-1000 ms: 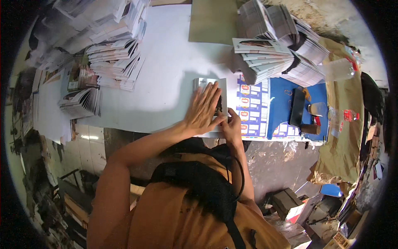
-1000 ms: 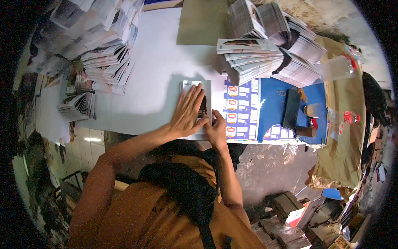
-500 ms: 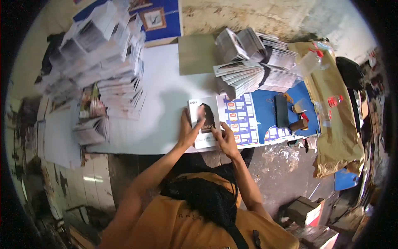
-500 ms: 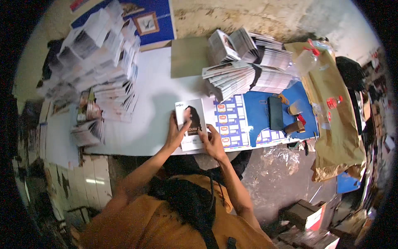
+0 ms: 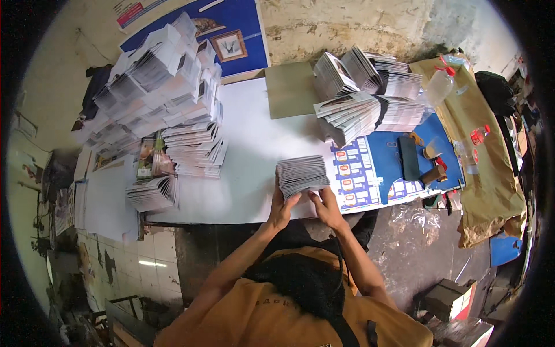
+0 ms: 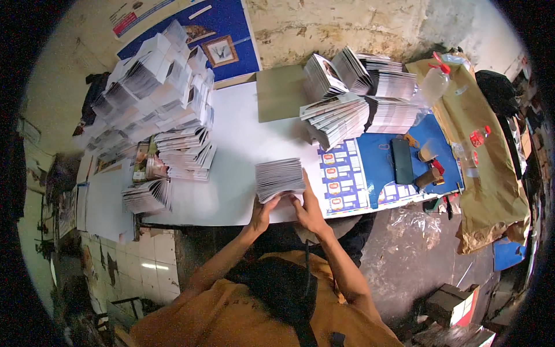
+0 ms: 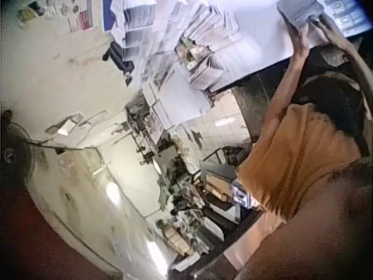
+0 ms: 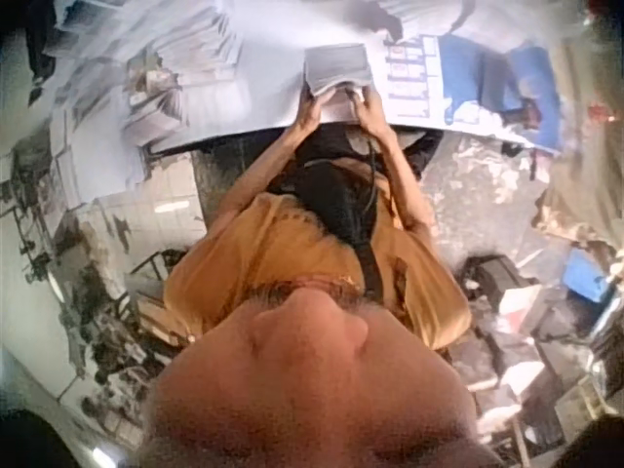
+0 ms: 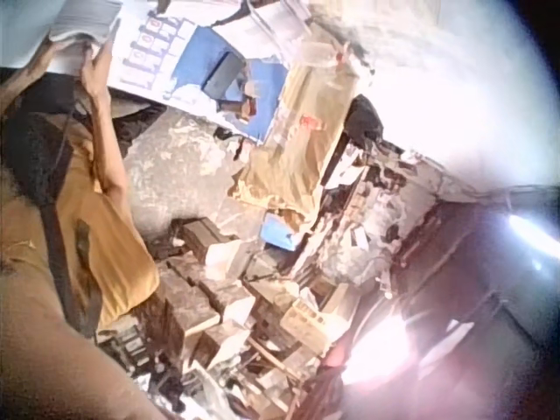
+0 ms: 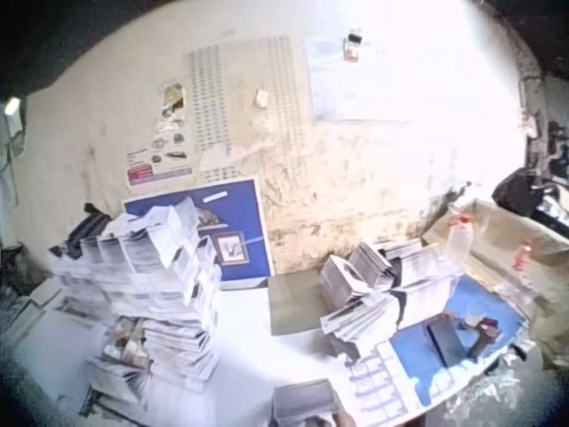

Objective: The person aligns, folds, and creases printed pamphlets on a table by hand and with a wooden tool, organizing them into stacks.

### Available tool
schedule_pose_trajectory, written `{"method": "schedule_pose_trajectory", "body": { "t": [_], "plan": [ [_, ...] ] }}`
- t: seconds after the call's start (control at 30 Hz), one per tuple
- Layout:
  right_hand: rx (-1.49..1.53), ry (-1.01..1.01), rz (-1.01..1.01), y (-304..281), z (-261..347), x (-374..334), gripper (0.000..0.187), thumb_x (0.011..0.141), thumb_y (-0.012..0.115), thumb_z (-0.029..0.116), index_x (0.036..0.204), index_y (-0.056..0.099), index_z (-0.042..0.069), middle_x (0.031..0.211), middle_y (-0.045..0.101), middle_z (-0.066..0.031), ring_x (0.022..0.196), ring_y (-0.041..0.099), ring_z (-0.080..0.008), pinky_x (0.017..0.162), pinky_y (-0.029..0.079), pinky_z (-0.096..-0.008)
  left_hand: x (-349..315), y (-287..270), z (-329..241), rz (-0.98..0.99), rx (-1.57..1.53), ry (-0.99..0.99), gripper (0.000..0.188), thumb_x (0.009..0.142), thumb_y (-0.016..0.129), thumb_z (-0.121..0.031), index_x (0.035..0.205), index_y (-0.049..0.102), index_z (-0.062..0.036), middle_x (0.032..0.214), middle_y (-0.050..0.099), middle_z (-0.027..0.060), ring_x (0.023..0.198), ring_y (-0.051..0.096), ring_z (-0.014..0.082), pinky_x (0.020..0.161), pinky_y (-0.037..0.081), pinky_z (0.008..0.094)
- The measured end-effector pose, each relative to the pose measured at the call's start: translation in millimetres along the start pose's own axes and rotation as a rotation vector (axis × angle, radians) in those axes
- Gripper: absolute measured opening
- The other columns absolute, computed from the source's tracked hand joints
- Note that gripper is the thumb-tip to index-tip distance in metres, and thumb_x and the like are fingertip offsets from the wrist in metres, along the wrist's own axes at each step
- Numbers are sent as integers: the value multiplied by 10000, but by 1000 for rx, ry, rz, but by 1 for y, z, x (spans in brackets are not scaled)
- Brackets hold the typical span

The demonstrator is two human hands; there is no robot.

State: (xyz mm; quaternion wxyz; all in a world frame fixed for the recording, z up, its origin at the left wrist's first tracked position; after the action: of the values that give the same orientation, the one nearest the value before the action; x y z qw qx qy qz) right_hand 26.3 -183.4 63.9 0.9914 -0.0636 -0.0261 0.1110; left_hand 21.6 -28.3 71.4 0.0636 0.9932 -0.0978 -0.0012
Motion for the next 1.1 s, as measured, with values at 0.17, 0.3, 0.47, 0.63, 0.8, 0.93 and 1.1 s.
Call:
{"method": "schedule_pose_trajectory", "body": {
  "t": [0.17,0.3,0.47,0.63,0.8,0.93,1.1],
  "plan": [
    [26,30,26,4,4,-6,762,942,573,6,1576,150,23,1563,331,-229,1431,357,-272,1151,299,-351,4,-7,8,58,4,-14,899,902,610,-197,1569,45,9,1468,378,184,1351,395,272,1141,302,389],
    [125,21,-9,2,-12,-15,736,968,557,27,1571,137,5,1542,348,-246,1391,400,-268,1141,314,-351,8,-1,17,58,120,94,850,907,625,-229,1544,122,22,1437,391,186,1308,430,277,1118,337,399],
    [19,2,-32,3,3,-4,701,967,570,40,1558,193,1,1459,454,-241,1329,477,-282,1101,369,-382,10,-7,31,76,150,49,670,947,620,-233,1471,286,18,1355,452,191,1248,477,278,1050,394,417],
    [-50,-169,-249,-3,27,-3,546,936,631,40,1426,398,-16,1237,598,-198,1136,607,-253,978,487,-358,16,-12,30,-157,430,340,313,979,606,-195,1245,590,-30,1105,551,197,986,579,354,858,468,414],
    [144,-26,-241,4,39,6,431,962,635,92,1339,452,-8,1175,629,-149,1081,629,-216,898,546,-352,22,-13,-60,-130,656,370,316,959,633,-171,1169,517,35,1026,652,220,964,659,347,829,503,405],
    [86,-17,-271,-7,23,17,530,970,656,212,1395,410,14,1232,606,-186,1184,598,-274,932,532,-405,41,-15,-132,51,1155,469,346,872,713,-229,1066,523,-16,940,604,211,887,590,420,760,445,500],
    [-4,14,-478,-55,1,2,594,961,655,201,1461,382,34,1313,562,-236,1191,576,-295,915,513,-397,43,-40,-95,211,1474,356,387,833,729,-205,1073,508,4,999,607,203,949,596,387,840,445,482]
  ]
}}
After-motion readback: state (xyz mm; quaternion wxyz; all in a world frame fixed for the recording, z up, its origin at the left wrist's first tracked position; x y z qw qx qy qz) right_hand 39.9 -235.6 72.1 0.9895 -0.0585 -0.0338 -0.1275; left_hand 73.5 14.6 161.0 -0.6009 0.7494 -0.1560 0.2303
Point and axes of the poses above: each hand's wrist, its own x-axis towards the middle knuckle, its own y-axis out of the palm, z = x × y, the point moved 7 cm from there along x, towards the middle knuckle
